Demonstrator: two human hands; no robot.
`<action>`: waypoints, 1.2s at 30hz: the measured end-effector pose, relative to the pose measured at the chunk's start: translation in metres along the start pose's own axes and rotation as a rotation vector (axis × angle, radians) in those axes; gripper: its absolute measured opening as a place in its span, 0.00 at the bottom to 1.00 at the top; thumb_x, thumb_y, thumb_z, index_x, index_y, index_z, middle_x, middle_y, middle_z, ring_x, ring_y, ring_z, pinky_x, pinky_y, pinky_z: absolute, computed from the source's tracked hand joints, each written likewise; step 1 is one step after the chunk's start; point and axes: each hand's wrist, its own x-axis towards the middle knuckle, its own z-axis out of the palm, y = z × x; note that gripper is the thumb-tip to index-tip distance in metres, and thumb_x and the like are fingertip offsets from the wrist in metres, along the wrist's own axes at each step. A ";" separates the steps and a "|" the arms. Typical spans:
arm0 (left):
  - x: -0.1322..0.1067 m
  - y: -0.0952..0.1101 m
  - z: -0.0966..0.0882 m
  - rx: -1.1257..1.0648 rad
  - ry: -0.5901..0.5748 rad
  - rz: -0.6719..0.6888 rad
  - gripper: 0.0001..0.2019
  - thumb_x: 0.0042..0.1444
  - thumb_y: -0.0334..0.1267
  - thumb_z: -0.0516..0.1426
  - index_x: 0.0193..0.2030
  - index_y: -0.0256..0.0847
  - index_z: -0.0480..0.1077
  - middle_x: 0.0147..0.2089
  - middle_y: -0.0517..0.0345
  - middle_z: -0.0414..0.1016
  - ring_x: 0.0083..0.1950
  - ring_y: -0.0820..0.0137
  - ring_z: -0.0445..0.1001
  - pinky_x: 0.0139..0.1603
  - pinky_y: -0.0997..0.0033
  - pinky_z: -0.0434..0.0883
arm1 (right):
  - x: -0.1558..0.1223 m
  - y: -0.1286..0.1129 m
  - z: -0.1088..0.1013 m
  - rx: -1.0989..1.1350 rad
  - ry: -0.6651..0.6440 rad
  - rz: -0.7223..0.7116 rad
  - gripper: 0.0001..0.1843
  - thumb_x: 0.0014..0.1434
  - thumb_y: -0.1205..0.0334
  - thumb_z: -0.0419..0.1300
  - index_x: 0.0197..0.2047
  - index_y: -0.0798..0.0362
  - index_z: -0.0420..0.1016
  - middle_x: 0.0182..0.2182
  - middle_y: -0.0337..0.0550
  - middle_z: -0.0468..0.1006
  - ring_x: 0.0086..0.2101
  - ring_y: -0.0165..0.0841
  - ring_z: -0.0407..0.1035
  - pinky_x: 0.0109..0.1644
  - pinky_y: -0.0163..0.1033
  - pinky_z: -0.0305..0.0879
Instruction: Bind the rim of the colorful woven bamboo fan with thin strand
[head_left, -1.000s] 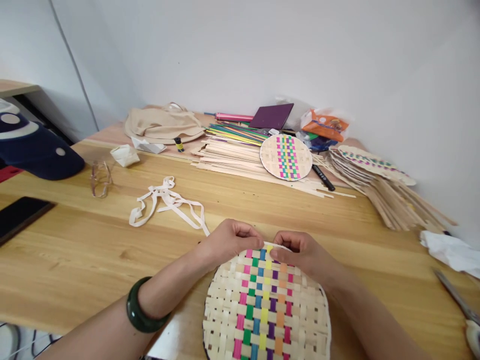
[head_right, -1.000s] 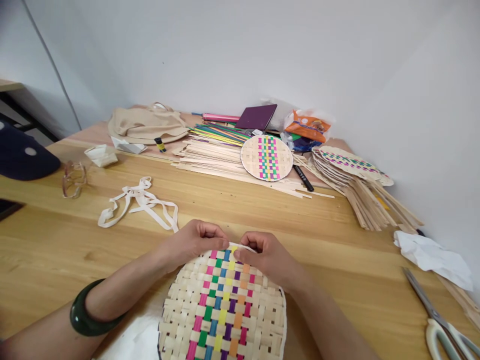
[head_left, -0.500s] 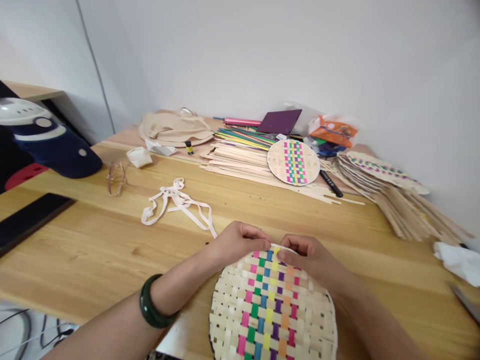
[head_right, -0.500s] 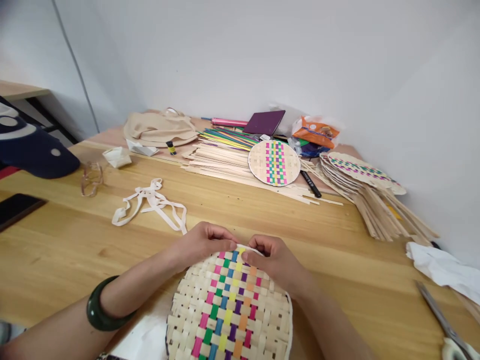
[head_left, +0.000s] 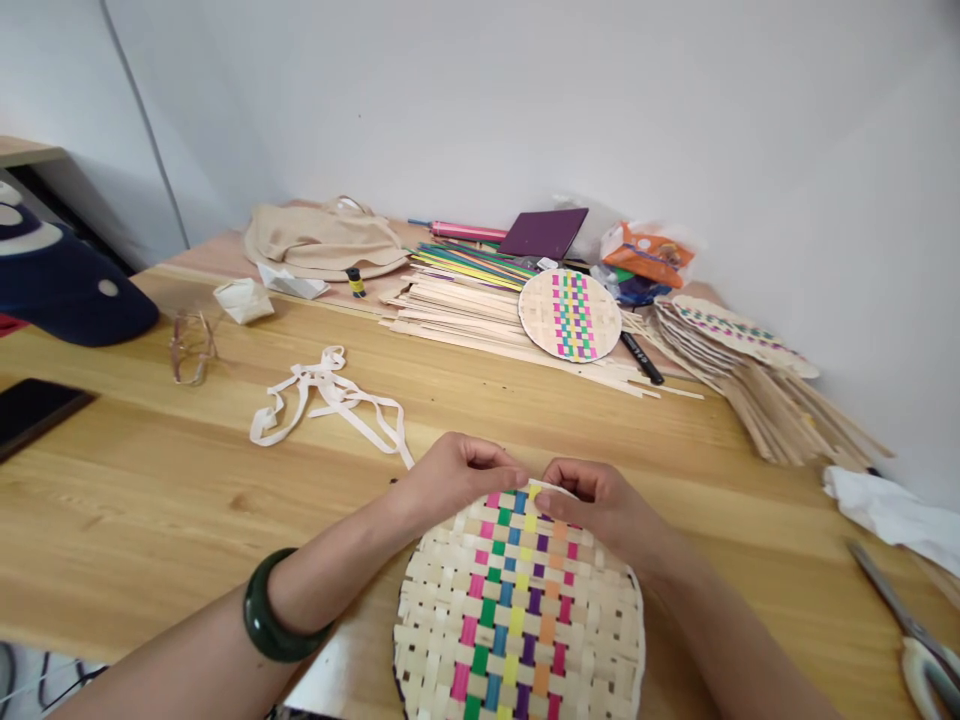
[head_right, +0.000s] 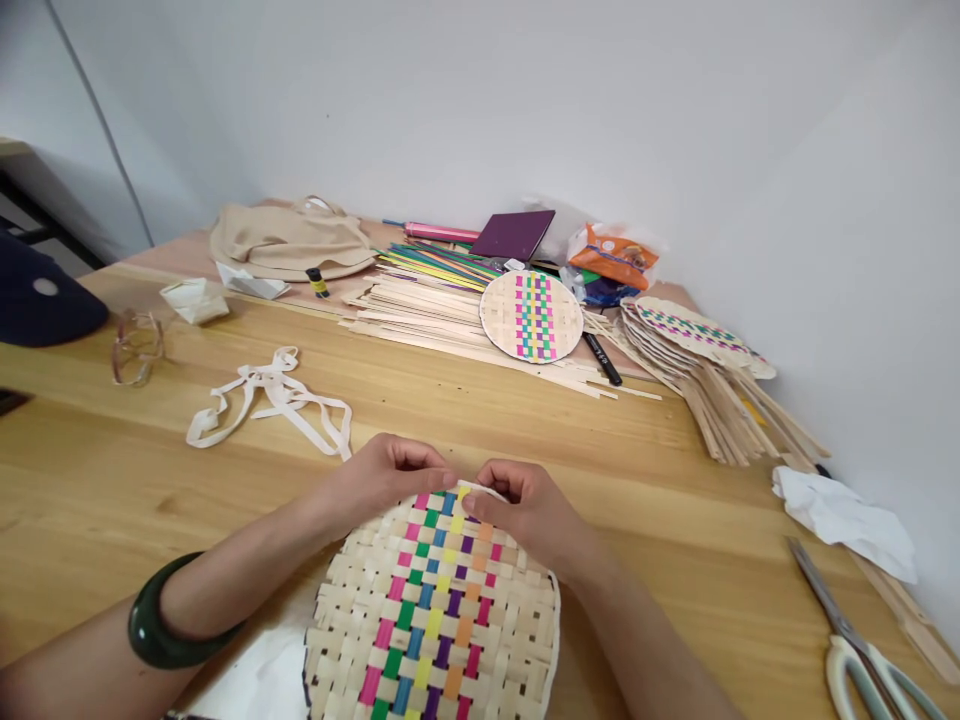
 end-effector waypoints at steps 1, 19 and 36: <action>0.001 -0.001 0.000 0.007 0.002 0.001 0.09 0.47 0.41 0.63 0.30 0.35 0.78 0.28 0.58 0.76 0.29 0.74 0.68 0.31 0.76 0.63 | 0.000 0.000 0.000 -0.003 0.004 -0.001 0.16 0.51 0.50 0.64 0.27 0.54 0.67 0.23 0.34 0.65 0.25 0.26 0.57 0.29 0.33 0.52; 0.005 -0.009 -0.002 0.080 -0.049 0.107 0.09 0.51 0.39 0.60 0.32 0.36 0.79 0.29 0.59 0.76 0.30 0.74 0.68 0.32 0.76 0.63 | 0.003 0.004 0.000 -0.103 -0.017 -0.020 0.22 0.51 0.42 0.61 0.25 0.52 0.63 0.23 0.35 0.59 0.25 0.28 0.52 0.28 0.35 0.49; 0.003 -0.004 -0.008 -0.027 -0.097 -0.032 0.12 0.44 0.43 0.65 0.30 0.35 0.77 0.28 0.59 0.76 0.28 0.74 0.67 0.29 0.75 0.62 | 0.000 -0.003 0.005 -0.030 0.005 0.005 0.19 0.51 0.47 0.64 0.27 0.54 0.66 0.23 0.35 0.64 0.25 0.26 0.57 0.29 0.33 0.53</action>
